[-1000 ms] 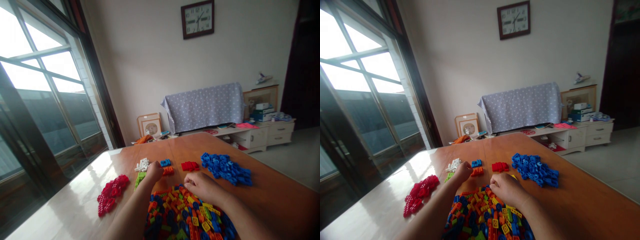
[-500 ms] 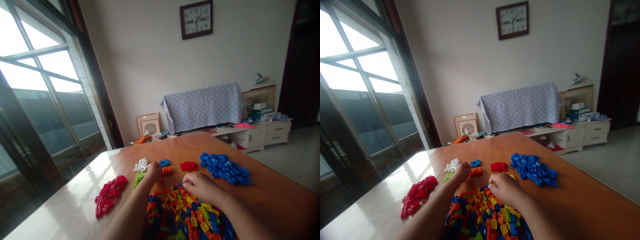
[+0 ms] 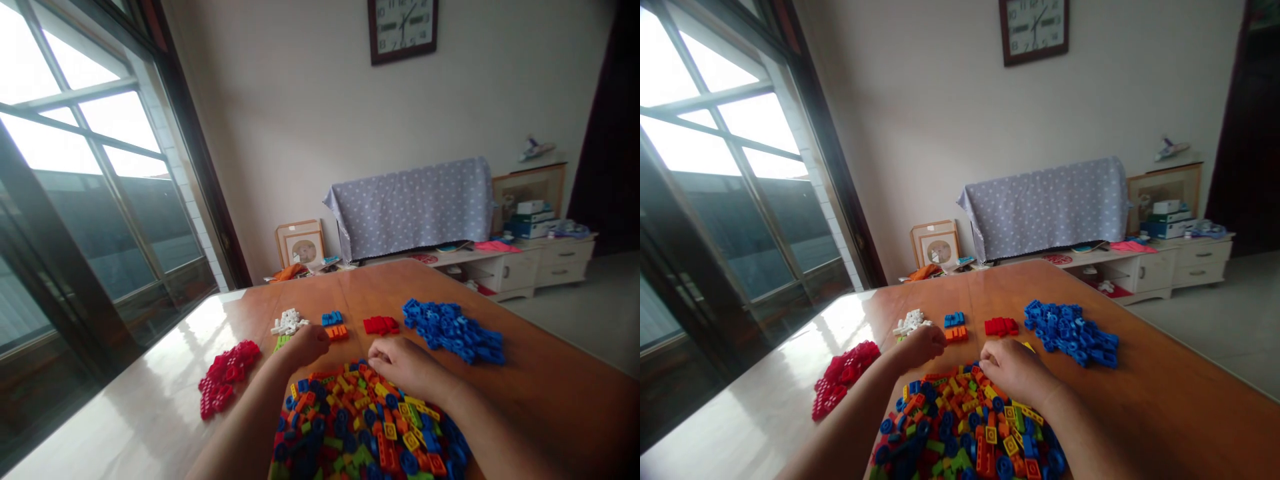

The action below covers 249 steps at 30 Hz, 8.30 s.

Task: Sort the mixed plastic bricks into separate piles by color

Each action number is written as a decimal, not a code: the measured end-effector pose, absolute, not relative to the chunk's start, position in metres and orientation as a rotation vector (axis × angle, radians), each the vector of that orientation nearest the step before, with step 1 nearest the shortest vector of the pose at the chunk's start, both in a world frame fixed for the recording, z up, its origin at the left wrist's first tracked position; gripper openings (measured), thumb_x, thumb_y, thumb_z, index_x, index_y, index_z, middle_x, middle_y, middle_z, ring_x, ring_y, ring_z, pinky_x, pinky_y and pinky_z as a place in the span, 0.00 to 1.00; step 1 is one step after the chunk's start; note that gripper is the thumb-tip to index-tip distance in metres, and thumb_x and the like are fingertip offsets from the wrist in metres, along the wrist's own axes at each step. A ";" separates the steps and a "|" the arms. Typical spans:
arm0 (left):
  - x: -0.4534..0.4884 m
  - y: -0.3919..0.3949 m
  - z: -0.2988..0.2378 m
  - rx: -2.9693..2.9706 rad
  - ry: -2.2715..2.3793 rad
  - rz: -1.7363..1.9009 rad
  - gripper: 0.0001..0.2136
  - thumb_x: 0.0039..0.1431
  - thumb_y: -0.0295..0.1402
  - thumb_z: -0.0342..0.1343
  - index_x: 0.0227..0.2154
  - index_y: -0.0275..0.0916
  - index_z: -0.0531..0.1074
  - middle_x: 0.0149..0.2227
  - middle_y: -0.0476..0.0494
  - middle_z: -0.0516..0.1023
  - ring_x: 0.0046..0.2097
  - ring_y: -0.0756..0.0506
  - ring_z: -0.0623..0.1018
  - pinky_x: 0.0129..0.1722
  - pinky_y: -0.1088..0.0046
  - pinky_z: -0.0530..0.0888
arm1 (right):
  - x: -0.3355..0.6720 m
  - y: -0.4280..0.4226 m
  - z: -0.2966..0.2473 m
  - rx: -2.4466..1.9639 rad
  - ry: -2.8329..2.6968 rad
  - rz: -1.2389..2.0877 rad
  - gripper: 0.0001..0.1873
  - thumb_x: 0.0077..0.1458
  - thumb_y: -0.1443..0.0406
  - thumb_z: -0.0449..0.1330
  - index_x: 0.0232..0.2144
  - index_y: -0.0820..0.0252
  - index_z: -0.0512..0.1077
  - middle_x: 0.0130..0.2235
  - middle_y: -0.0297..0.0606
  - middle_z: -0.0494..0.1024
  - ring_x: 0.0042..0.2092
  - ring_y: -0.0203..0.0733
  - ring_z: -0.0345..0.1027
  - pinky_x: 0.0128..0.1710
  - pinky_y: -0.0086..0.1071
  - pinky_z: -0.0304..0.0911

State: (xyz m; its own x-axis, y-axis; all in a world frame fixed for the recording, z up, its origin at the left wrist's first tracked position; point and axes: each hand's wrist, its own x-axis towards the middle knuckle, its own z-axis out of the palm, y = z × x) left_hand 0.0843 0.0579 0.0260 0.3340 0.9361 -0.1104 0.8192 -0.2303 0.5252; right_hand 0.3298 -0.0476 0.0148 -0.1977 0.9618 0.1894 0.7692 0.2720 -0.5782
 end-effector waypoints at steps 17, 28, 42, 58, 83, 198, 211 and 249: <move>0.058 0.057 0.012 2.070 1.443 0.324 0.09 0.48 0.28 0.57 0.34 0.37 0.78 0.29 0.49 0.78 0.28 0.51 0.72 0.27 0.79 0.66 | 0.327 -0.049 0.013 -1.582 -2.039 0.518 0.11 0.57 0.58 0.57 0.31 0.55 0.77 0.28 0.33 0.79 0.33 0.39 0.72 0.30 0.29 0.52; 0.084 0.108 -0.003 1.887 1.729 0.554 0.07 0.46 0.26 0.57 0.30 0.35 0.77 0.23 0.47 0.77 0.26 0.49 0.75 0.25 0.79 0.66 | 0.327 -0.048 0.013 -1.586 -2.037 0.529 0.10 0.57 0.59 0.57 0.30 0.56 0.76 0.28 0.33 0.79 0.32 0.38 0.71 0.29 0.28 0.52; 0.092 0.117 -0.009 1.899 1.847 0.492 0.07 0.44 0.25 0.61 0.30 0.36 0.78 0.24 0.46 0.77 0.31 0.45 0.77 0.28 0.76 0.68 | 0.328 -0.047 0.012 -1.572 -2.039 0.514 0.09 0.57 0.59 0.58 0.32 0.55 0.77 0.28 0.32 0.79 0.32 0.38 0.70 0.30 0.28 0.51; 0.057 0.103 0.025 1.993 1.814 0.725 0.10 0.54 0.26 0.56 0.39 0.38 0.77 0.35 0.44 0.81 0.35 0.48 0.78 0.31 0.78 0.69 | 0.329 -0.047 0.011 -1.564 -2.036 0.539 0.10 0.57 0.59 0.58 0.33 0.56 0.77 0.30 0.33 0.80 0.32 0.38 0.71 0.31 0.28 0.54; 0.034 0.053 -0.015 2.063 2.243 0.625 0.44 0.51 0.44 0.57 0.69 0.35 0.48 0.70 0.30 0.52 0.69 0.31 0.56 0.64 0.59 0.56 | 0.326 -0.047 0.007 -1.605 -2.070 0.541 0.11 0.57 0.59 0.57 0.32 0.55 0.77 0.27 0.33 0.78 0.30 0.38 0.69 0.28 0.28 0.49; 0.035 -0.025 0.008 2.481 0.903 0.546 0.15 0.49 0.23 0.55 0.40 0.39 0.77 0.41 0.45 0.79 0.42 0.45 0.76 0.44 0.73 0.71 | 0.285 -0.059 0.017 -1.447 -2.307 0.428 0.15 0.50 0.67 0.60 0.41 0.54 0.79 0.36 0.35 0.77 0.38 0.41 0.69 0.38 0.29 0.59; 0.028 -0.022 0.017 2.389 1.012 0.558 0.10 0.51 0.24 0.53 0.33 0.38 0.77 0.35 0.47 0.80 0.38 0.47 0.76 0.39 0.75 0.70 | 0.282 -0.055 0.034 -1.559 -2.392 0.350 0.10 0.50 0.71 0.55 0.30 0.56 0.77 0.35 0.35 0.78 0.38 0.40 0.71 0.39 0.28 0.59; 0.017 -0.009 -0.004 2.386 1.343 0.658 0.13 0.54 0.28 0.53 0.43 0.42 0.71 0.46 0.43 0.76 0.44 0.43 0.76 0.39 0.73 0.70 | 0.269 0.059 0.022 -2.092 -1.926 0.343 0.13 0.51 0.61 0.57 0.21 0.61 0.76 0.16 0.32 0.69 0.21 0.33 0.61 0.22 0.27 0.48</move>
